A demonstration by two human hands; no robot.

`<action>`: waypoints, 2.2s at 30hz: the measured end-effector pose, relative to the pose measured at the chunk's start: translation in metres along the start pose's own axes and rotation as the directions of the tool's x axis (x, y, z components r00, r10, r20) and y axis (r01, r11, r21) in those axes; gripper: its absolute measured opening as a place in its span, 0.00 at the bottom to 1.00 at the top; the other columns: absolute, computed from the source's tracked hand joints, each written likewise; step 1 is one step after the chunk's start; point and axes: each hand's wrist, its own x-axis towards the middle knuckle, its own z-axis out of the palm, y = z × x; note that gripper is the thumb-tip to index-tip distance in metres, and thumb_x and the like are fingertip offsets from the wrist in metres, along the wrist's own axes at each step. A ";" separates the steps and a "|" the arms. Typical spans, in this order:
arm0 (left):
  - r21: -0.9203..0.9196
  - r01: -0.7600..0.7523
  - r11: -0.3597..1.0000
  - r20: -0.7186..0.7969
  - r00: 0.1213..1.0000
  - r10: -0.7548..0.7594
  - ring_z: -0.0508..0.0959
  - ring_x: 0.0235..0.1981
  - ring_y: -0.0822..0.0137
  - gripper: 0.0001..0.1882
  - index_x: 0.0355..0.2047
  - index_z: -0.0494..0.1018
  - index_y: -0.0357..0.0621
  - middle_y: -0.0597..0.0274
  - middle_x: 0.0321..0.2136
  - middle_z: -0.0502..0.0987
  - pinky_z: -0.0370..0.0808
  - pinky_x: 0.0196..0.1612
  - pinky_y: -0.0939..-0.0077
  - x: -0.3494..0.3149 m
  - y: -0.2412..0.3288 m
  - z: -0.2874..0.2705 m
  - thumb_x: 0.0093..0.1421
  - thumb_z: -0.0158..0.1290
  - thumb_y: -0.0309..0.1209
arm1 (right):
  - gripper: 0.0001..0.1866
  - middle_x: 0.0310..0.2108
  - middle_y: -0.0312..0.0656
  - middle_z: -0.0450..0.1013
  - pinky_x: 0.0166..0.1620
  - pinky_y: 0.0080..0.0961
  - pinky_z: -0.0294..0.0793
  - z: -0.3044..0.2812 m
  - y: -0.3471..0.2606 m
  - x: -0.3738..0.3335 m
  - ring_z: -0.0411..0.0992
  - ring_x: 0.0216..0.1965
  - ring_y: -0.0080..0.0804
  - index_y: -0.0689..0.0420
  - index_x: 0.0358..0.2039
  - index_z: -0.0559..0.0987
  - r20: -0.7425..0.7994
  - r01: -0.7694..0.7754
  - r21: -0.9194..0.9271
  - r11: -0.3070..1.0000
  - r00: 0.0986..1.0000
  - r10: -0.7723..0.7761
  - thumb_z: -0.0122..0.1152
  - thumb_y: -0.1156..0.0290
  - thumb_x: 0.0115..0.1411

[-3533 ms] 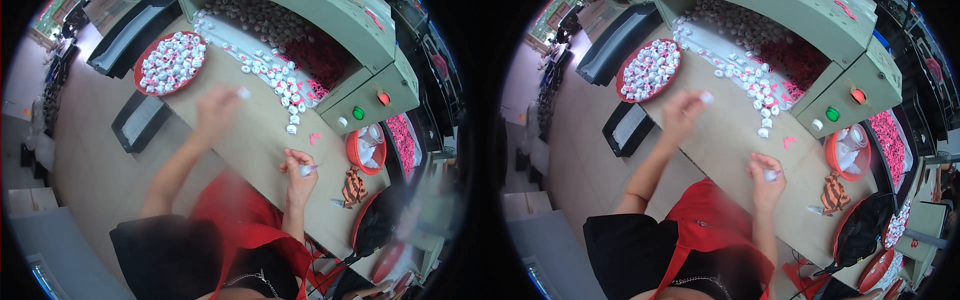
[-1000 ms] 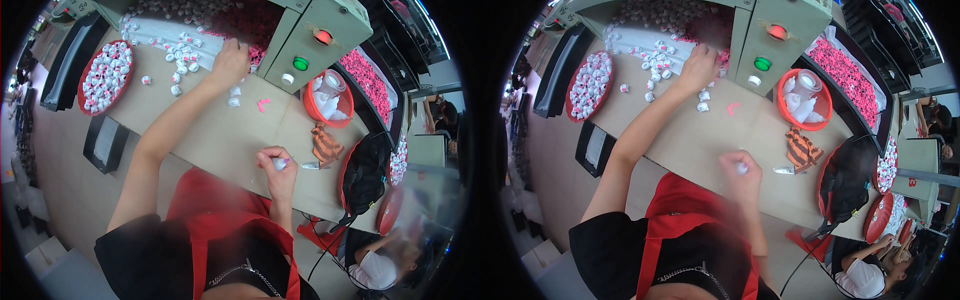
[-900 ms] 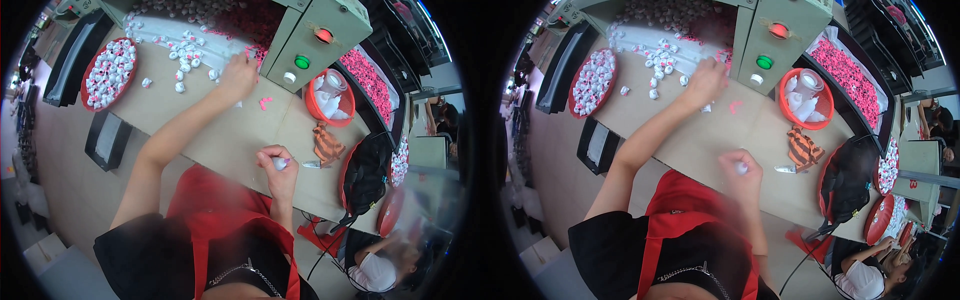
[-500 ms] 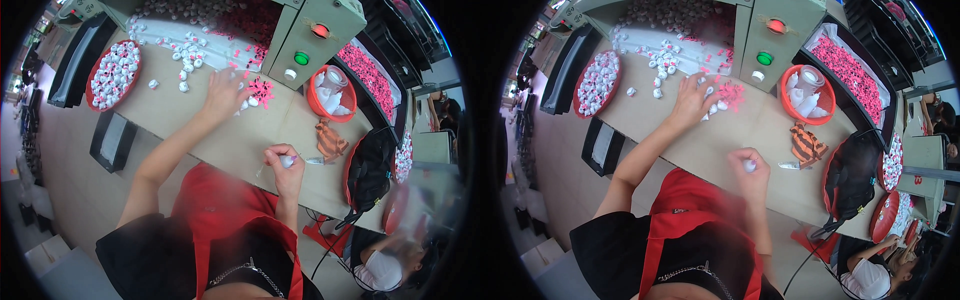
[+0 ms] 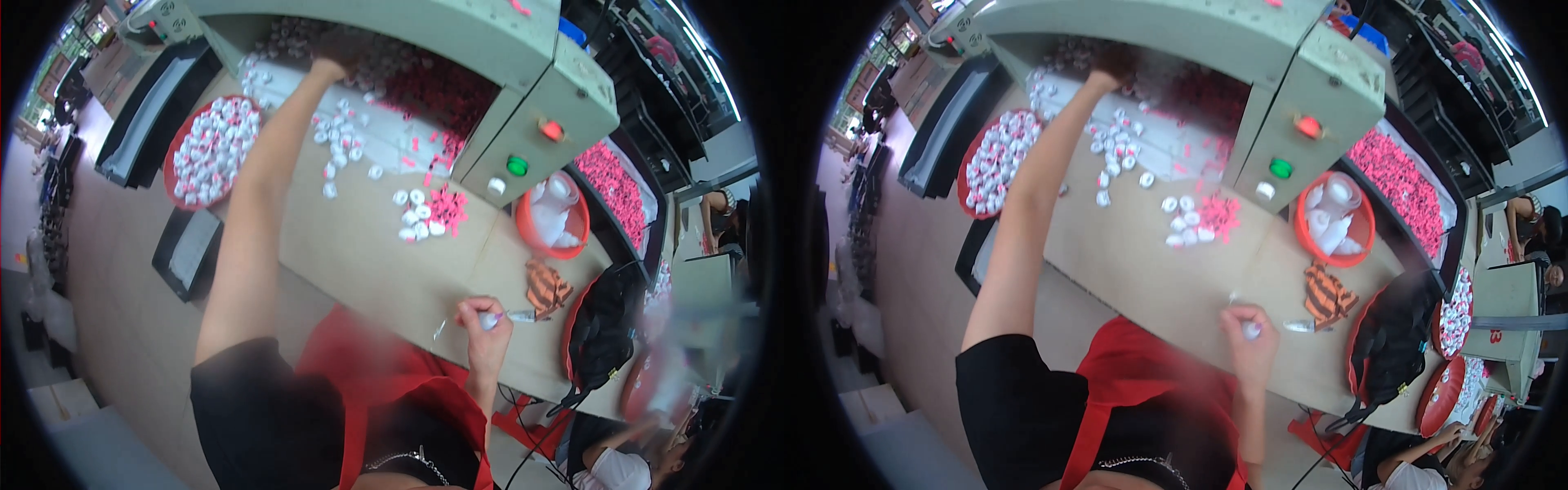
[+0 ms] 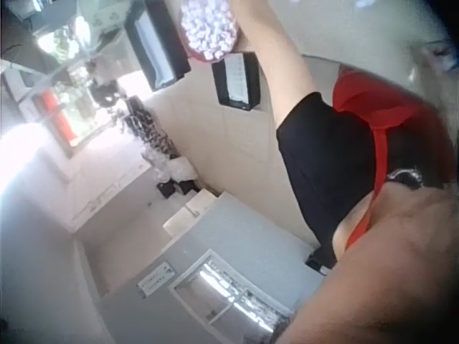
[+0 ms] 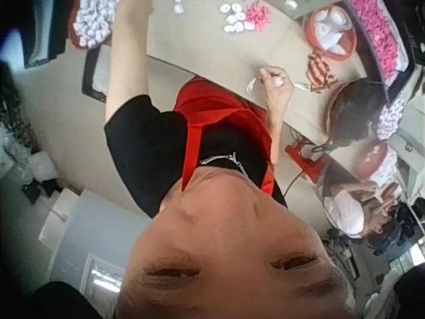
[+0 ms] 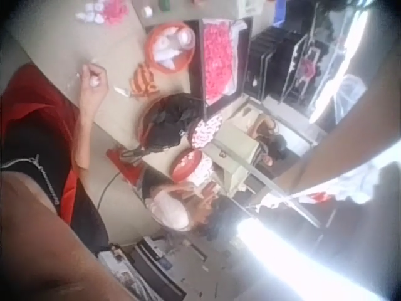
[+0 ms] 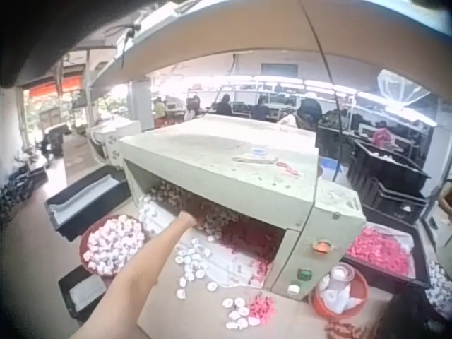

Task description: The person glues small pink and white plastic toy parts together to assemble toys, applying glue from a bottle.

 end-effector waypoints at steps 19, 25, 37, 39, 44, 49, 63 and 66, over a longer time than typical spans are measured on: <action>-0.522 -0.010 0.853 -0.109 0.992 -0.055 0.67 0.44 0.52 0.13 0.37 0.70 0.44 0.53 0.40 0.67 0.64 0.48 0.63 -0.140 0.087 -0.040 0.47 0.47 0.27 | 0.05 0.24 0.37 0.71 0.30 0.16 0.71 -0.002 -0.001 0.014 0.70 0.23 0.20 0.64 0.28 0.73 0.042 -0.029 -0.009 1.000 0.999 0.030 0.60 0.77 0.52; -0.401 -0.125 0.907 -0.289 0.957 0.004 0.66 0.46 0.51 0.13 0.38 0.71 0.45 0.51 0.47 0.66 0.60 0.50 0.60 -0.205 0.125 -0.087 0.51 0.51 0.33 | 0.04 0.24 0.36 0.71 0.30 0.15 0.70 -0.009 0.005 0.002 0.69 0.23 0.20 0.63 0.28 0.74 0.065 0.086 0.096 0.992 0.994 -0.092 0.59 0.77 0.52; -0.359 0.017 0.933 -0.388 0.907 -0.166 0.65 0.48 0.50 0.24 0.48 0.65 0.42 0.44 0.48 0.62 0.63 0.50 0.63 -0.233 0.183 -0.097 0.51 0.56 0.32 | 0.09 0.28 0.34 0.70 0.33 0.13 0.67 -0.009 0.005 -0.005 0.67 0.30 0.16 0.62 0.33 0.72 0.023 0.024 0.137 0.990 0.999 -0.028 0.59 0.81 0.50; -0.611 -0.148 0.778 -0.273 0.961 -0.032 0.69 0.40 0.56 0.21 0.40 0.70 0.43 0.53 0.39 0.68 0.69 0.41 0.64 -0.234 0.222 -0.101 0.43 0.59 0.26 | 0.11 0.29 0.34 0.69 0.34 0.13 0.67 -0.005 0.003 -0.007 0.66 0.30 0.16 0.61 0.35 0.70 -0.001 0.051 0.126 0.991 0.999 -0.051 0.57 0.82 0.50; -0.536 -0.193 0.822 -0.134 0.981 0.143 0.70 0.34 0.57 0.15 0.35 0.72 0.41 0.60 0.33 0.71 0.69 0.35 0.68 -0.235 0.247 -0.081 0.43 0.58 0.23 | 0.14 0.31 0.37 0.66 0.39 0.17 0.67 -0.004 0.011 -0.004 0.67 0.32 0.22 0.61 0.37 0.68 0.004 0.142 0.077 0.987 0.990 -0.143 0.48 0.87 0.49; -0.500 -0.226 0.836 -0.167 0.972 0.163 0.70 0.34 0.59 0.12 0.32 0.72 0.42 0.61 0.31 0.70 0.65 0.34 0.67 -0.242 0.233 -0.085 0.44 0.55 0.22 | 0.16 0.35 0.43 0.71 0.45 0.28 0.67 0.023 -0.024 0.085 0.69 0.41 0.41 0.58 0.33 0.75 0.280 0.659 -0.418 0.625 0.748 -0.602 0.49 0.86 0.41; -0.626 -0.226 0.746 -0.145 0.974 0.173 0.71 0.35 0.61 0.13 0.36 0.73 0.42 0.60 0.33 0.72 0.66 0.38 0.71 -0.228 0.287 -0.090 0.47 0.55 0.21 | 0.18 0.39 0.42 0.74 0.47 0.31 0.68 -0.029 -0.003 0.090 0.69 0.45 0.38 0.59 0.31 0.77 0.493 0.613 -0.428 0.664 0.774 -0.397 0.52 0.85 0.36; -0.863 0.004 0.506 0.002 1.000 -0.003 0.71 0.37 0.63 0.15 0.38 0.71 0.43 0.60 0.36 0.71 0.68 0.39 0.70 -0.237 0.301 -0.110 0.48 0.54 0.21 | 0.19 0.38 0.44 0.72 0.43 0.26 0.70 -0.044 -0.006 0.074 0.71 0.39 0.35 0.61 0.32 0.76 0.351 0.574 -0.298 0.763 0.809 -0.471 0.50 0.88 0.35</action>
